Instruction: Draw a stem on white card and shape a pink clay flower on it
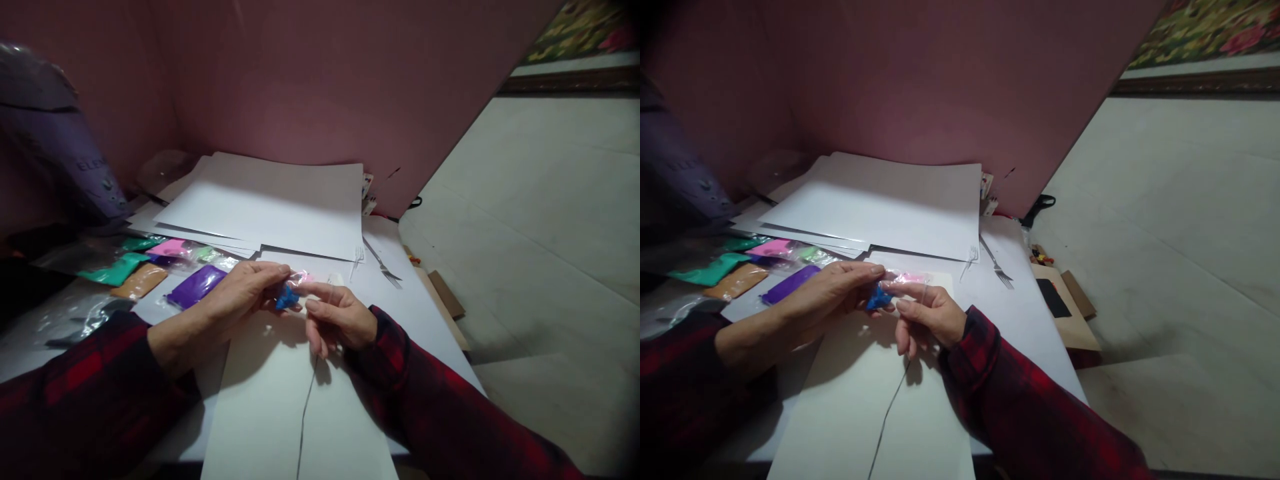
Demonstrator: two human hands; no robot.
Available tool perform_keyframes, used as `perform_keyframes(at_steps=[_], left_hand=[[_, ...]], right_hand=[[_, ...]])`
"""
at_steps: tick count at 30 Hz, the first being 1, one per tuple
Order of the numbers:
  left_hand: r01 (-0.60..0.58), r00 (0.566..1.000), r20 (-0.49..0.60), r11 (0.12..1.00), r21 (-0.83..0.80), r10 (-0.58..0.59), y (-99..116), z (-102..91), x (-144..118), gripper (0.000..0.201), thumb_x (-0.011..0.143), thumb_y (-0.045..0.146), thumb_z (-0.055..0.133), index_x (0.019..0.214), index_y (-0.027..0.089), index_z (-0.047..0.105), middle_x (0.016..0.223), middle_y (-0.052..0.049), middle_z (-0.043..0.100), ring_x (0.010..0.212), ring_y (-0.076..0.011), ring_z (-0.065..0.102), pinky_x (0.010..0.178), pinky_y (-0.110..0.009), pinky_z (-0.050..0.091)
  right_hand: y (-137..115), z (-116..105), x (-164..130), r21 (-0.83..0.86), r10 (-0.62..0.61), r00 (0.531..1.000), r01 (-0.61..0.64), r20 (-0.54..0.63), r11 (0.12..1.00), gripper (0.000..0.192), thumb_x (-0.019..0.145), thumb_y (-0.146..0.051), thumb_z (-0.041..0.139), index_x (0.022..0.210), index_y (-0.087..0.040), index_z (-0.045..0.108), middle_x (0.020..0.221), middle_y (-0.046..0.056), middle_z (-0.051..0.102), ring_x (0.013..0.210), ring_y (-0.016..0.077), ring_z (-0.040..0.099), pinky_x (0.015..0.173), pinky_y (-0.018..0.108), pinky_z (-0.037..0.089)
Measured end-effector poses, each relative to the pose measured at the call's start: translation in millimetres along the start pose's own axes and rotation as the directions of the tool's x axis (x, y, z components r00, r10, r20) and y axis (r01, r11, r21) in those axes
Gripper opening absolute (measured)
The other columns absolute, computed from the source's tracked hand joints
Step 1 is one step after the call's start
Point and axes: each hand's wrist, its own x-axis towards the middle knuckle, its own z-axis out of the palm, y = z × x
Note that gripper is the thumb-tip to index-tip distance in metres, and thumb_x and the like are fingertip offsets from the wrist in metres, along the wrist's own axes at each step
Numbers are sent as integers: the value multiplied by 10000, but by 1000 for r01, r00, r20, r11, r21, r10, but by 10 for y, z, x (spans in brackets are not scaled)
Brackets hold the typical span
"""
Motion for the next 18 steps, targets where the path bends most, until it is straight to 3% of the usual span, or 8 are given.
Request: perform_keyframes(at_steps=[6,10,15,18], left_hand=[[-28,999,44,1000,2,28,-11,0,7,238,838,329,646,705,135,681,655,-36,659,596,-123,597,575,-224,473],[-57,996,74,998,4,57,-18,0,-5,251,838,333,645,702,126,682,671,-36,654,614,-120,601,588,-218,481],[-65,997,42,998,20,64,-29,10,-15,243,859,312,618,721,124,688,684,-37,663,610,-113,596,608,-217,491],[-48,999,-25,999,8,48,-28,15,-7,246,859,290,619,676,131,661,640,-20,645,576,-101,584,571,-197,474]], right_hand=[[-28,-48,-9,76,57,995,-63,81,995,553,890,-342,553,1406,-202,413,546,-32,668,381,83,578,317,133,327],[-16,-84,9,99,36,990,-50,133,994,506,876,-334,557,1347,-197,431,546,-39,665,378,87,571,319,132,342],[-18,-51,20,62,35,995,-41,89,997,351,851,-343,595,1164,-215,497,541,-54,655,365,79,545,324,123,359],[-28,-13,13,47,28,999,-30,34,998,326,861,-328,578,1154,-202,509,534,-50,651,358,74,534,324,120,356]])
